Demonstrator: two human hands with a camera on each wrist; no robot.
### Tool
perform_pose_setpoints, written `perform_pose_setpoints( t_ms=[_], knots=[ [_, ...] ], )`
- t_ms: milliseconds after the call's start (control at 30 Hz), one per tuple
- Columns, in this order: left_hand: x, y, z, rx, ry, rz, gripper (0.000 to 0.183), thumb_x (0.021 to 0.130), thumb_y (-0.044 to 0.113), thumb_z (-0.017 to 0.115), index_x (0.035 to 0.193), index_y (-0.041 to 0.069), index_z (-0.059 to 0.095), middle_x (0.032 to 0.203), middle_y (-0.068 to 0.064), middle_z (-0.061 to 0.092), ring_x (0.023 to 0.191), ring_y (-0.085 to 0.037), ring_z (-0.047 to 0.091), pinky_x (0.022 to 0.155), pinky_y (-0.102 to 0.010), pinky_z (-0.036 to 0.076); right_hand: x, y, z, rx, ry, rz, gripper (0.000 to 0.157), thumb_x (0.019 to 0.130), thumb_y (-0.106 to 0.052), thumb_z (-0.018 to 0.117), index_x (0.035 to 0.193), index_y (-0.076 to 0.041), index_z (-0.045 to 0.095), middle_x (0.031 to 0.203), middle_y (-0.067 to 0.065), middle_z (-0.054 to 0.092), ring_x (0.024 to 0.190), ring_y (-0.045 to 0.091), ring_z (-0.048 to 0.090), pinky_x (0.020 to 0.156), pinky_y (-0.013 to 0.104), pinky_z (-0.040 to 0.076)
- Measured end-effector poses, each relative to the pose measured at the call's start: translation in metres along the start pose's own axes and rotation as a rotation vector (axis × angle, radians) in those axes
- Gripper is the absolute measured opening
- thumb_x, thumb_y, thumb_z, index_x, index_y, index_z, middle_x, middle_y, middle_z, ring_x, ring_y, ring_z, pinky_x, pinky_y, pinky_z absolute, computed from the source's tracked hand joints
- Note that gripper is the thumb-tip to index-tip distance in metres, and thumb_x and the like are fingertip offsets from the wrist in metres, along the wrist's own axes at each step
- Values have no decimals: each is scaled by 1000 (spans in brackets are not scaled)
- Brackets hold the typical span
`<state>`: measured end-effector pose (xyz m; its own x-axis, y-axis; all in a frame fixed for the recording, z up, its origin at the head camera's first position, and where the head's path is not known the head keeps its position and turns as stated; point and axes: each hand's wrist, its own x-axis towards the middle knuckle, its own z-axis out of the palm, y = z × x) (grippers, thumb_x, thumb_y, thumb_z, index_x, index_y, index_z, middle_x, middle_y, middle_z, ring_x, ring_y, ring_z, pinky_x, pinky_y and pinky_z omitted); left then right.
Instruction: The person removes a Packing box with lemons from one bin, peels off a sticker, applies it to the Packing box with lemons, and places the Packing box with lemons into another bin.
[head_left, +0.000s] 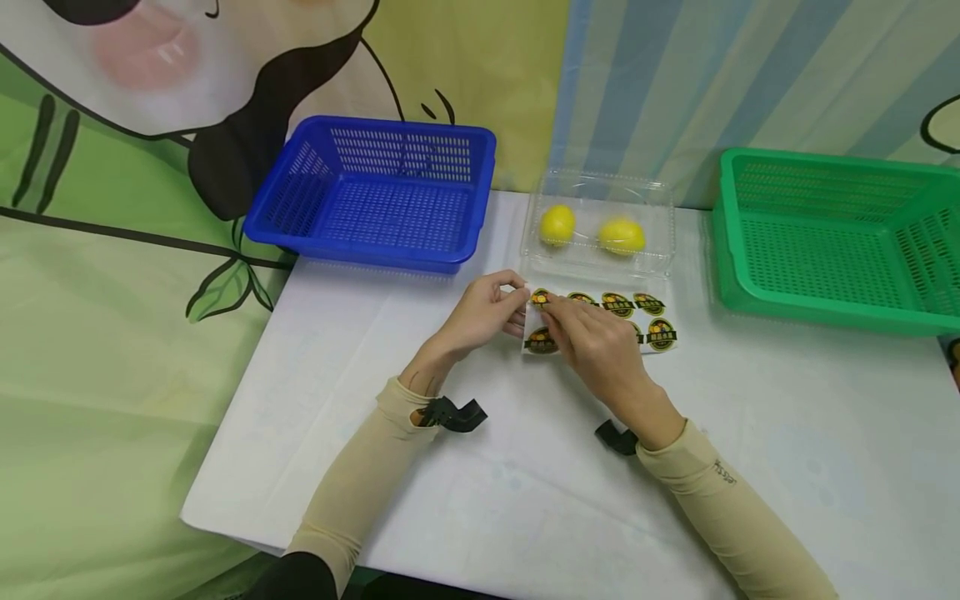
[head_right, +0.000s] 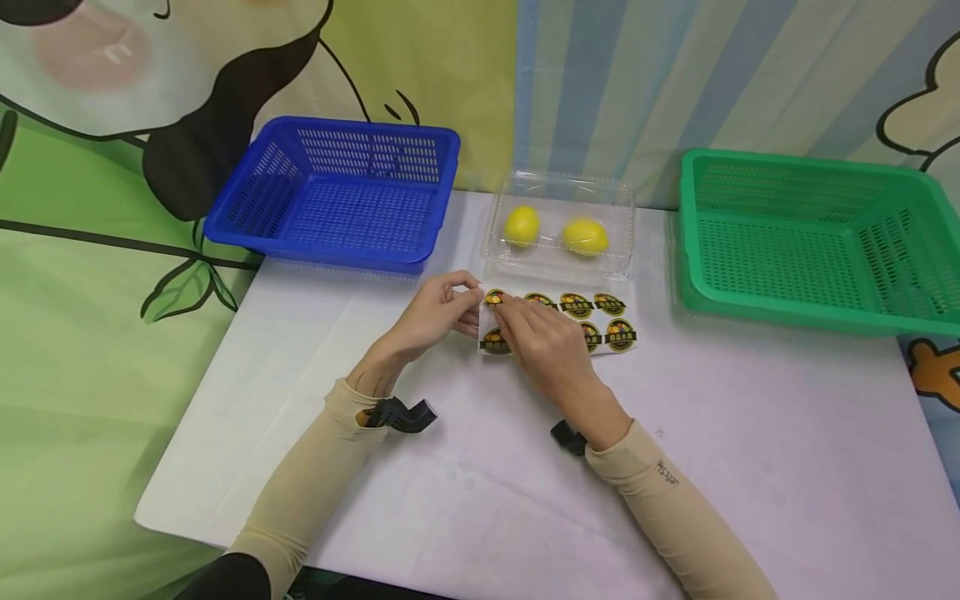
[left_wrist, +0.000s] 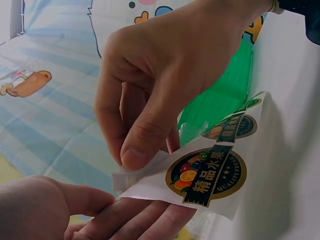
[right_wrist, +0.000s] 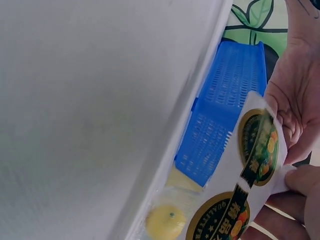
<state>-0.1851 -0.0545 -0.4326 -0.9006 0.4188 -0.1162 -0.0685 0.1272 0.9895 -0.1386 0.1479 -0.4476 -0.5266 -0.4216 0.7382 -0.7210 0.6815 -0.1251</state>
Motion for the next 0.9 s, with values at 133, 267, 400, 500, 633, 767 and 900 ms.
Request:
perform_pose_setpoints(
  t_ms=[133,267,400,500,633,767,900],
  knots=[
    [1,1,1,-4,9,-4,16,106,14,57,107,0,65,69,-10,68,69,-19,72,72,-43,66,0,0,-3,35,-19,48,14,95,-4,75,108,1,73,94,14,79,78,28,77,66,40,64],
    [1,2,1,-4,0,1,16,107,14,57,108,0,64,73,-13,71,70,-19,73,71,-42,66,3,0,-7,95,-16,86,15,92,1,77,106,2,72,91,15,78,75,28,76,63,40,63],
    [0,5,1,-8,-15,0,16,107,13,56,109,-1,63,83,-21,76,72,-20,75,72,-44,66,6,1,-12,201,4,170,15,89,5,77,103,3,74,93,16,79,81,29,78,67,41,64],
    [-1,5,1,-10,5,-17,17,107,13,55,109,-2,63,84,-23,76,71,-20,75,71,-43,66,7,3,-14,250,18,251,13,91,4,76,103,3,74,93,15,80,82,27,79,68,41,64],
    [-2,3,0,1,62,-66,18,106,13,55,110,-2,64,74,-16,73,64,-19,73,71,-47,65,8,6,-16,280,57,355,10,93,0,76,103,0,76,92,11,80,80,25,79,70,36,63],
    [-6,-4,-3,46,97,-111,19,104,12,55,110,-4,63,66,-11,69,58,-19,70,72,-53,64,9,10,-22,286,93,403,9,94,-2,75,103,0,76,93,11,81,81,26,80,77,18,60],
    [-11,-14,-9,125,87,-153,18,102,10,53,108,-4,62,67,-15,70,55,-19,70,64,-47,64,10,14,-30,278,112,408,10,94,-1,74,105,1,76,95,12,80,84,29,80,86,4,51]
  ],
)
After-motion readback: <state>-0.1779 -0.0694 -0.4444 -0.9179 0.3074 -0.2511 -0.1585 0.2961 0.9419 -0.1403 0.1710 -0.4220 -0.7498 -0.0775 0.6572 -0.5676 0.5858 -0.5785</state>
